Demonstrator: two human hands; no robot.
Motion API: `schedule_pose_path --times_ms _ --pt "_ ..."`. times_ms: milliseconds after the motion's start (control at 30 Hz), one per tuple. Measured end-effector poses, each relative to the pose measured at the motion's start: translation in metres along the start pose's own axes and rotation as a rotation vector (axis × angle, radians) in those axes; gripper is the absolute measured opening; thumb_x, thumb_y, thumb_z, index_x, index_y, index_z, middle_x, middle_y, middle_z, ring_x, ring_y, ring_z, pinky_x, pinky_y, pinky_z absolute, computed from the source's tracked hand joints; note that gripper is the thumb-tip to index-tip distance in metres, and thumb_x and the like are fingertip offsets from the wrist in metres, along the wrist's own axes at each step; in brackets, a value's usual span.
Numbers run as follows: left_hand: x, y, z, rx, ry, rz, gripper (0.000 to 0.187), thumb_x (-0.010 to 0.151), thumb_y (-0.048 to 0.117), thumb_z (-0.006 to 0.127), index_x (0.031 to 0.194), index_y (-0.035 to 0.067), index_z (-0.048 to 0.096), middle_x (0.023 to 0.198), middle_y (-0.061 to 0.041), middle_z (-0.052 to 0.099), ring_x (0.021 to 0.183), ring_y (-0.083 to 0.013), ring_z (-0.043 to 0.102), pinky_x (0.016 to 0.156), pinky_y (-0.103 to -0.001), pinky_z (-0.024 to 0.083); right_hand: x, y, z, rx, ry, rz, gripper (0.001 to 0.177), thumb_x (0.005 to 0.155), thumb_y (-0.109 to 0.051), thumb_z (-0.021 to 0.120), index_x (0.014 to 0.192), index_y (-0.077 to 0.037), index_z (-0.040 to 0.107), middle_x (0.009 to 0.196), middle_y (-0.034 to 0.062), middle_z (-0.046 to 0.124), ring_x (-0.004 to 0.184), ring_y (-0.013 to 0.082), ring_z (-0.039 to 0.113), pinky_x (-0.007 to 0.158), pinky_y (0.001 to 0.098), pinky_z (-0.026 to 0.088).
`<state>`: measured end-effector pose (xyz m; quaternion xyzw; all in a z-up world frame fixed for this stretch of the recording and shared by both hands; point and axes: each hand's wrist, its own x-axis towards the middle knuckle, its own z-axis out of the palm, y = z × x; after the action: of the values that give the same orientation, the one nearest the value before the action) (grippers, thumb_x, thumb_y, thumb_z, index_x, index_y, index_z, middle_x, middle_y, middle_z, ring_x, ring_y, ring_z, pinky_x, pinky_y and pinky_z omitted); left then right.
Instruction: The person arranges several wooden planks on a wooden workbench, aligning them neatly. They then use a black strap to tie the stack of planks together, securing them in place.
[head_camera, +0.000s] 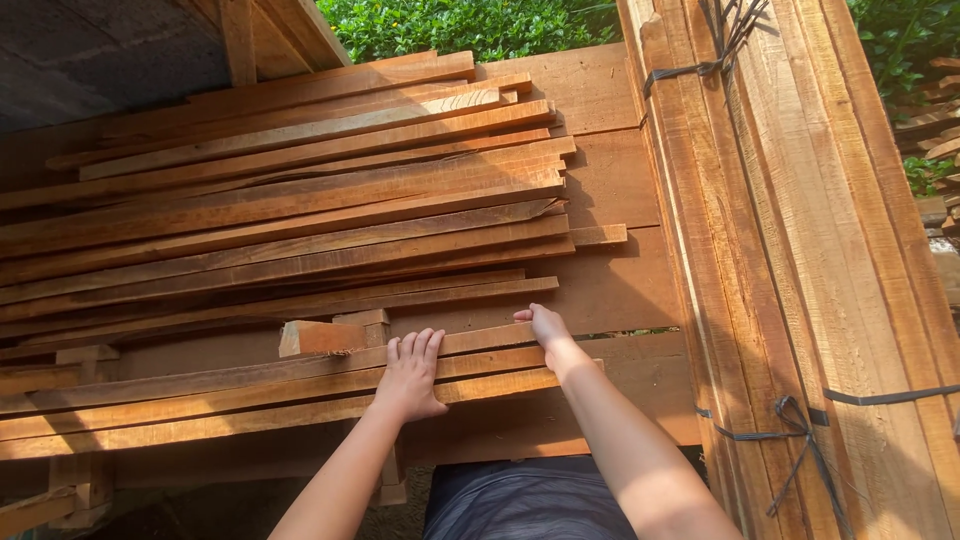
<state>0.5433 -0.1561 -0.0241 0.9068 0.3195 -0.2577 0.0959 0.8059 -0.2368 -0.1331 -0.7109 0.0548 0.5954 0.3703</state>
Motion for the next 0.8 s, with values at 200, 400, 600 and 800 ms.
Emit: schedule_pose_path --times_ms 200,400,600,800 --pt "0.001 0.001 -0.003 0.028 -0.036 -0.006 0.140 0.051 0.060 0.089 0.160 0.013 0.016 0.154 -0.009 0.031 0.142 -0.0276 0.031 0.117 -0.051 0.022 0.002 0.002 0.000 -0.261 0.004 -0.176 0.040 0.096 -0.045 0.054 0.106 -0.018 0.082 0.114 0.0054 0.078 0.116 0.0240 0.066 0.100 0.0360 0.048" --pt "0.003 0.001 -0.005 0.040 -0.042 -0.007 0.142 0.051 0.063 0.089 0.161 0.013 0.014 0.157 -0.009 0.029 0.144 -0.0278 0.028 0.118 -0.051 0.021 -0.053 -0.024 -0.088 -0.135 0.099 -0.307 0.051 0.104 -0.047 0.057 0.127 -0.002 0.068 0.127 0.0234 0.069 0.118 0.0379 0.066 0.103 0.0506 0.049" --pt "0.001 0.002 -0.012 0.000 -0.092 0.004 0.143 0.053 0.062 0.088 0.162 0.013 0.010 0.161 -0.008 0.023 0.147 -0.0287 0.024 0.118 -0.052 0.019 -0.091 -0.013 -0.085 0.310 -0.258 0.016 0.092 0.097 -0.075 0.040 0.158 -0.006 0.036 0.158 0.0195 0.049 0.140 0.0382 0.051 0.107 0.0459 0.047" --pt "0.004 -0.001 -0.008 -0.012 -0.098 0.012 0.144 0.053 0.065 0.087 0.163 0.013 0.009 0.163 -0.008 0.022 0.149 -0.0299 0.023 0.119 -0.053 0.020 -0.120 -0.014 -0.038 0.240 -0.152 -0.040 0.072 0.103 -0.064 0.041 0.152 -0.014 0.051 0.160 0.0085 0.045 0.149 0.0435 0.036 0.125 0.0496 0.026"
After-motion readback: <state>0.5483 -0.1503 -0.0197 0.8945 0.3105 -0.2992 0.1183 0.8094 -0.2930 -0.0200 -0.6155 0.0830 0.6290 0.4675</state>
